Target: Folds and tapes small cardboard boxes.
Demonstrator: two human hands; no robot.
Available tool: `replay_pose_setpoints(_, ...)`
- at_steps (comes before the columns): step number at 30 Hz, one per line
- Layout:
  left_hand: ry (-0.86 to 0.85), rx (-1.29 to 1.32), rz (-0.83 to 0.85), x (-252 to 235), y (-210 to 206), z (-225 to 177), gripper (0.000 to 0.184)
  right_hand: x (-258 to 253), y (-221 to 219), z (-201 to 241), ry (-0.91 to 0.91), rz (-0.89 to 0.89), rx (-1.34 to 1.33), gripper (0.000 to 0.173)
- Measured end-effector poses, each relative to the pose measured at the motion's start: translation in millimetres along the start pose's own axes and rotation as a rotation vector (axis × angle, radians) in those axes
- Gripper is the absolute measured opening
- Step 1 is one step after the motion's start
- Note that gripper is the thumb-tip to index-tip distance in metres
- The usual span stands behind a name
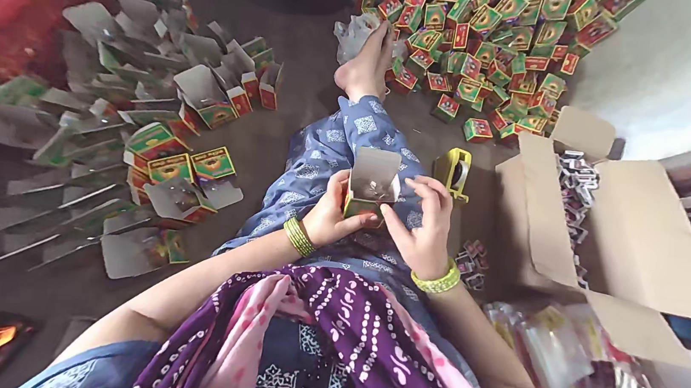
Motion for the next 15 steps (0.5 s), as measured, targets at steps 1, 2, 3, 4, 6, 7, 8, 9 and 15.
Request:
replay_pose_setpoints(1,-0.031,0.05,-0.01,-1,-1,-1,0.094,0,-1,-10,-0.054,0.044,-0.092,0.054)
replay_pose_setpoints(2,-0.047,0.084,-0.017,-1,-1,-1,0.099,2,-4,-18,-0.104,0.099,-0.205,0.058)
replay_pose_setpoints(3,-0.051,0.101,-0.022,0,-2,-1,0.104,4,-8,-25,-0.146,0.154,-0.322,0.061)
replay_pose_setpoints(4,-0.046,0.113,-0.022,1,-3,-1,0.107,6,-12,-29,-0.178,0.203,-0.421,0.063)
replay_pose_setpoints(6,-0.039,0.122,0.006,3,-5,-3,0.107,12,-18,-33,-0.196,0.281,-0.515,0.063)
replay_pose_setpoints(7,-0.039,0.117,0.027,4,-6,-5,0.103,13,-20,-33,-0.178,0.305,-0.513,0.06)
replay_pose_setpoints(8,-0.043,0.104,0.047,4,-6,-8,0.097,13,-21,-33,-0.15,0.319,-0.501,0.057)
replay_pose_setpoints(9,-0.049,0.091,0.063,4,-6,-10,0.09,12,-22,-33,-0.117,0.326,-0.486,0.052)
replay_pose_setpoints(15,-0.066,0.096,0.112,5,-9,-13,0.055,14,-26,-33,-0.02,0.431,-0.282,0.05)
Point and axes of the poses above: each hand's wrist, its own x-axis away from the middle knuckle, its own y-axis out of the back of the hand, z = x × y, the point moved 4 cm from there along -x, towards the middle knuckle, and after that the axes turned 4 degrees about -y, right-handed, at the moved point
